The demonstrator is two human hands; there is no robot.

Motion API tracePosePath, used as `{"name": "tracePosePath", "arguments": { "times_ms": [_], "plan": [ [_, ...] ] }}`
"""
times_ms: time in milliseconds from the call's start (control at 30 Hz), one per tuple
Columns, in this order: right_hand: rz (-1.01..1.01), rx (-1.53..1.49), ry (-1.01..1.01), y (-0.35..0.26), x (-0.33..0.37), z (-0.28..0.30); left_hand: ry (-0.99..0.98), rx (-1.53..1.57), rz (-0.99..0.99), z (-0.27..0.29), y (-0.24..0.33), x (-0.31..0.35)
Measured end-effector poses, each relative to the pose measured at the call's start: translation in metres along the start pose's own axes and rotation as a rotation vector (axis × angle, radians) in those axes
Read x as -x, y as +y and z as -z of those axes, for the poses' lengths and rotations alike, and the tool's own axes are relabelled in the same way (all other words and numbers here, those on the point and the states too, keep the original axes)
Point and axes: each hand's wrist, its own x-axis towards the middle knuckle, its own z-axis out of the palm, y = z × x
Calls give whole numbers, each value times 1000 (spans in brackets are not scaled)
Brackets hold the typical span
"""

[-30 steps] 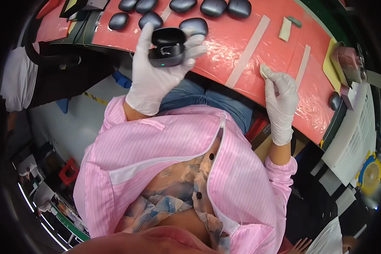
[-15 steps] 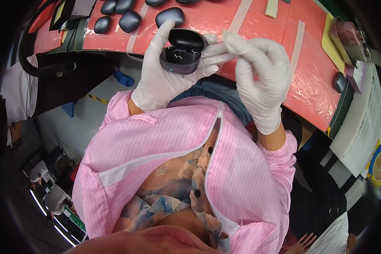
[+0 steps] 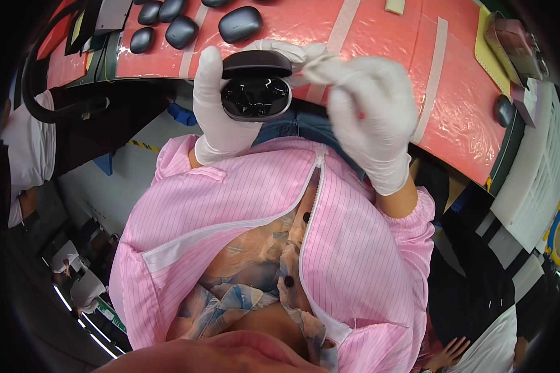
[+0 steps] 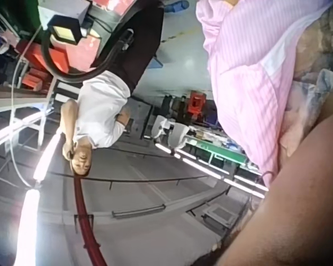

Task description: Inspecting and cleaning earbud charging cases at a factory station.

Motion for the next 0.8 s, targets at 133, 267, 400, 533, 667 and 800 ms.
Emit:
{"name": "tracePosePath", "arguments": {
  "times_ms": [133, 267, 400, 533, 667, 800],
  "plan": [
    [-12, -141, 73, -8, -1, 6, -46, -49, -199, -2, -2, 2],
    [142, 277, -176, -7, 0, 3, -92, -293, -125, 1, -1, 6],
    [-130, -4, 34, 8, 9, 1, -1, -33, -182, 0, -8, 3],
    [-279, -99, 219, 34, 0, 37, 28, 57, -113, -5, -11, -1],
    [-220, 480, 386, 79, -48, 140, 16, -11, -40, -4, -6, -6],
    [-381, 649, 336, 129, -94, 213, 28, 53, -72, -2, -7, -14]
  ]
}}
